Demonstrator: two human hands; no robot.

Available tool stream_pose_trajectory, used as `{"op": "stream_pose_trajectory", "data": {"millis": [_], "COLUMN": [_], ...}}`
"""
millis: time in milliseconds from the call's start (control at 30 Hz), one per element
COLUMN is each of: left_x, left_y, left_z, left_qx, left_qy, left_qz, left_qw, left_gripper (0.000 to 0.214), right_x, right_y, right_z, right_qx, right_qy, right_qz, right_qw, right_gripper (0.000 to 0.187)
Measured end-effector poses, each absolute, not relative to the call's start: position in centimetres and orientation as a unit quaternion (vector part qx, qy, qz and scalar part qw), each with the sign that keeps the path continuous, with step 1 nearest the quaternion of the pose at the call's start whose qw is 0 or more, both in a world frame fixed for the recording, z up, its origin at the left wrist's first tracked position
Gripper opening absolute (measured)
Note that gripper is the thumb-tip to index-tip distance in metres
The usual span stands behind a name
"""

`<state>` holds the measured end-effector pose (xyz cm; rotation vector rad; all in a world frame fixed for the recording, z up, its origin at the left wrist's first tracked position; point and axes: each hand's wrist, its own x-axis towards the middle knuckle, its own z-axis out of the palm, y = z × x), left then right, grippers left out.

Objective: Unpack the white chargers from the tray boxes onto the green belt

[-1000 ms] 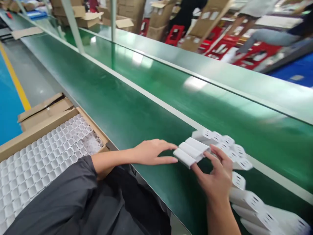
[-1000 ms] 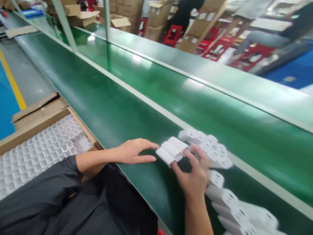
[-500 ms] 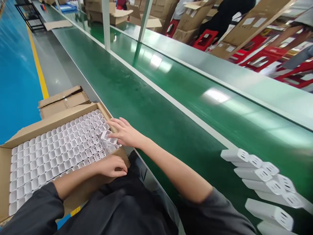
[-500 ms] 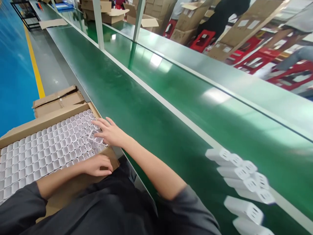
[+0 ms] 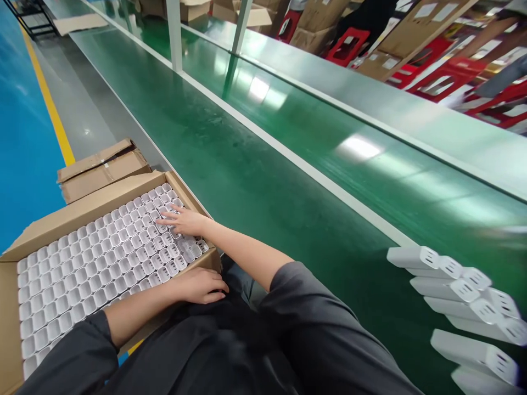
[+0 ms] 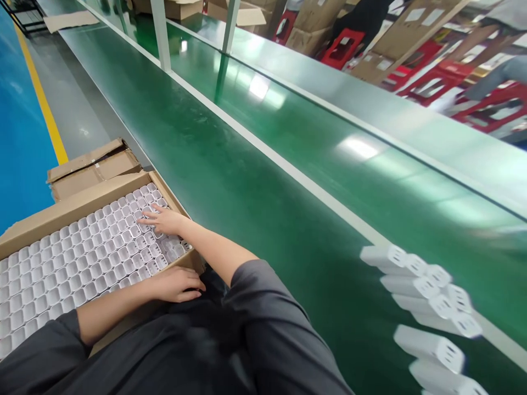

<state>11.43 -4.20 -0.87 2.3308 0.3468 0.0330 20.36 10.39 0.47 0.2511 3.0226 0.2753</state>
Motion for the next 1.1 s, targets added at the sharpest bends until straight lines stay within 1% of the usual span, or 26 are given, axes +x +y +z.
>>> {"op": "stream_pose_trajectory", "data": {"millis": [100, 200, 267, 333, 500, 633, 700, 800, 867, 900, 967, 1033, 1100], "left_x": [11.3, 11.2, 11.1, 11.1, 11.1, 13.4, 16.5, 24.4, 31.5, 35.2, 42.6, 49.2, 54.4], "left_y": [-4.2, -4.0, -4.1, -4.4, -4.5, -3.3, -2.2, -0.4, 0.4, 0.5, -0.1, -1.4, -2.8], "left_z": [-1.0, -1.0, -0.7, -0.1, 0.3, 1.4, 3.3, 7.0, 9.3, 10.2, 11.4, 11.8, 11.6], "left_qx": [0.914, 0.913, 0.911, 0.904, 0.873, 0.884, 0.896, 0.902, 0.912, 0.919, 0.943, 0.967, 0.977], "left_qy": [0.138, 0.142, 0.143, 0.151, 0.187, 0.181, 0.129, 0.038, 0.002, -0.009, -0.059, -0.124, -0.181], "left_qz": [-0.001, -0.008, -0.013, -0.012, 0.033, 0.12, 0.176, 0.266, 0.289, 0.294, 0.259, 0.179, 0.09], "left_qw": [0.381, 0.381, 0.386, 0.4, 0.449, 0.413, 0.388, 0.338, 0.291, 0.264, 0.198, 0.133, 0.074], "left_gripper": [0.028, 0.028, 0.028, 0.027, 0.024, 0.016, 0.014, 0.017, 0.024, 0.032, 0.054, 0.073, 0.084], "right_x": [20.4, 21.9, 24.5, 28.4, 40.9, 48.0, 49.5, 50.0, 50.0, 50.1, 50.4, 50.8, 51.2], "right_y": [10.3, 9.2, 7.5, 5.1, -4.1, -12.4, -15.4, -17.7, -18.1, -18.1, -18.2, -18.4, -18.7], "right_z": [1.2, 3.2, 4.7, 5.8, 6.9, 6.3, 5.6, 4.3, 3.7, 3.5, 3.4, 3.4, 3.5], "right_qx": [0.14, 0.193, 0.229, 0.281, 0.468, 0.604, 0.633, 0.648, 0.649, 0.647, 0.64, 0.634, 0.634], "right_qy": [0.989, 0.978, 0.965, 0.947, 0.87, 0.779, 0.746, 0.713, 0.704, 0.703, 0.708, 0.714, 0.718], "right_qz": [0.043, -0.006, -0.024, -0.031, -0.025, -0.024, -0.028, -0.018, -0.01, -0.009, -0.016, -0.026, -0.031], "right_qw": [0.01, -0.074, -0.123, -0.151, -0.154, -0.166, -0.202, -0.265, -0.289, -0.295, -0.299, -0.294, -0.284], "right_gripper": [0.023, 0.025, 0.026, 0.028, 0.031, 0.032, 0.031, 0.029, 0.027, 0.026, 0.025, 0.025, 0.025]}}
